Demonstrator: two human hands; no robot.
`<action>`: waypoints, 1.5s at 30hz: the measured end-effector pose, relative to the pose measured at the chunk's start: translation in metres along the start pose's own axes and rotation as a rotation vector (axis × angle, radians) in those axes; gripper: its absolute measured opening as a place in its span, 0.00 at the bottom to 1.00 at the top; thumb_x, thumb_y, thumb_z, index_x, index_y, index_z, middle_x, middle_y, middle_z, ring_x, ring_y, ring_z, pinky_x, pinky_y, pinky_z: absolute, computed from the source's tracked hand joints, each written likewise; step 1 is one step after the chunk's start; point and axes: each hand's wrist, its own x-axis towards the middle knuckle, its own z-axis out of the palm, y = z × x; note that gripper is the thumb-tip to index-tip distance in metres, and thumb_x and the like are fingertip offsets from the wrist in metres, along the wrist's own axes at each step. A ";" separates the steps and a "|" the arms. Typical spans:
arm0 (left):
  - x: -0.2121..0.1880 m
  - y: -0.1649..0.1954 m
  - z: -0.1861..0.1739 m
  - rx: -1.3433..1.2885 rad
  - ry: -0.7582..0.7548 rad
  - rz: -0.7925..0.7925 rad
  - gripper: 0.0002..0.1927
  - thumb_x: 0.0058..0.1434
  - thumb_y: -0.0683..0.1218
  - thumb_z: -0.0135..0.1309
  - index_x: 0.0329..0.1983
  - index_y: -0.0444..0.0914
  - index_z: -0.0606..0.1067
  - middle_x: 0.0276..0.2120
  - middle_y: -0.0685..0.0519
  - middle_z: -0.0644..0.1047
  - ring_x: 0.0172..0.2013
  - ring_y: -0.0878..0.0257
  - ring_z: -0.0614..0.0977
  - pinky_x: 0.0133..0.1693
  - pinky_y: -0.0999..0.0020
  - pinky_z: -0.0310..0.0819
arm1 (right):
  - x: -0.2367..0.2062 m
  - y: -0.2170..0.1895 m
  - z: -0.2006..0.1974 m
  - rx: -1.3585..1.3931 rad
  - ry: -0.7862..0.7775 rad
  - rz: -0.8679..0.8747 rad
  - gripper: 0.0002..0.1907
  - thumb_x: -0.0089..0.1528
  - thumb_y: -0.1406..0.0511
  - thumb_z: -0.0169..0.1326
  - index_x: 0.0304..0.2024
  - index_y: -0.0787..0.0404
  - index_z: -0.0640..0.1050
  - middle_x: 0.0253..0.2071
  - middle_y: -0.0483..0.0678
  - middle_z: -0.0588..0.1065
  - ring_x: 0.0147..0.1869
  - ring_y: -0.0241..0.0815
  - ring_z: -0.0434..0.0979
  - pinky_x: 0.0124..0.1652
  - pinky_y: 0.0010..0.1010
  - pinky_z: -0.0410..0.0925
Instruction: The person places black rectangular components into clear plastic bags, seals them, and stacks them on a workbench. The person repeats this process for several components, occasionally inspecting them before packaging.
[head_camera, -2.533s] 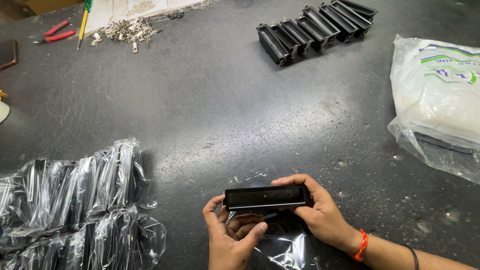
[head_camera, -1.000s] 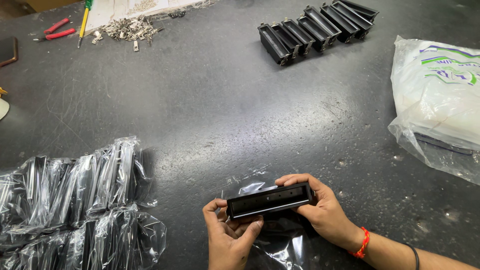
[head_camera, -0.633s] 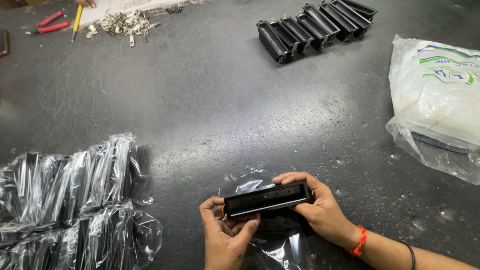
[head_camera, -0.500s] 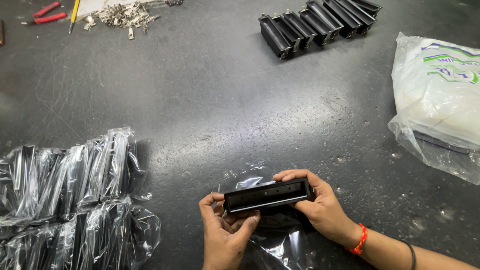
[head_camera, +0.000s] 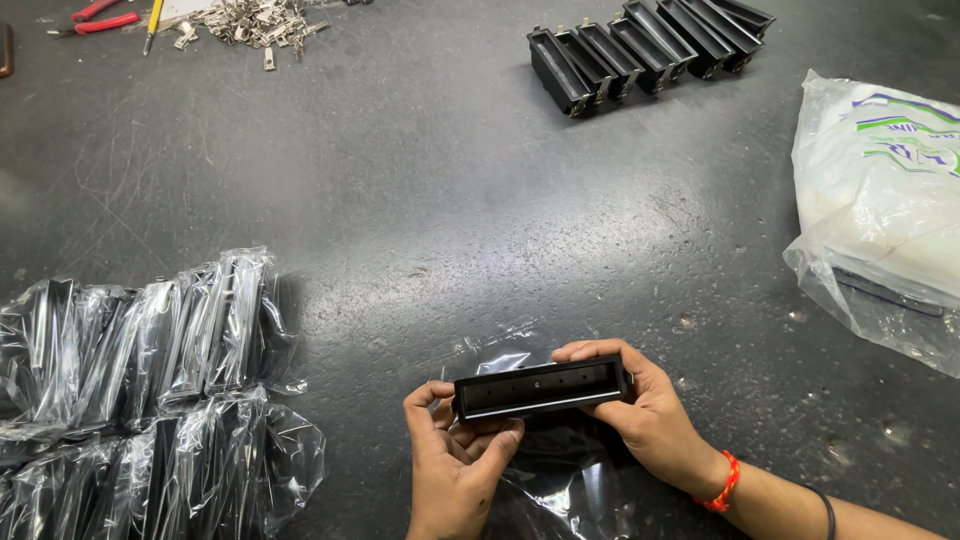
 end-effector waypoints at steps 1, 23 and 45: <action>0.000 0.000 0.000 0.010 0.001 0.002 0.34 0.53 0.31 0.55 0.57 0.42 0.53 0.46 0.41 0.74 0.48 0.55 0.86 0.49 0.63 0.81 | 0.000 0.000 0.000 0.001 0.000 0.006 0.19 0.57 0.79 0.54 0.49 0.62 0.76 0.58 0.51 0.77 0.62 0.43 0.77 0.59 0.35 0.73; 0.001 -0.009 -0.005 -0.041 -0.006 0.039 0.35 0.52 0.29 0.54 0.58 0.41 0.52 0.47 0.40 0.74 0.49 0.53 0.84 0.52 0.61 0.83 | 0.000 0.002 0.001 0.038 -0.033 -0.061 0.17 0.59 0.79 0.55 0.50 0.62 0.76 0.57 0.52 0.76 0.63 0.42 0.76 0.61 0.35 0.70; -0.006 -0.002 -0.006 0.016 -0.066 0.104 0.39 0.56 0.32 0.57 0.67 0.38 0.52 0.50 0.42 0.75 0.45 0.58 0.83 0.46 0.66 0.81 | -0.002 -0.001 0.003 0.183 0.011 0.119 0.21 0.61 0.72 0.54 0.57 0.64 0.70 0.43 0.50 0.79 0.44 0.40 0.82 0.46 0.32 0.76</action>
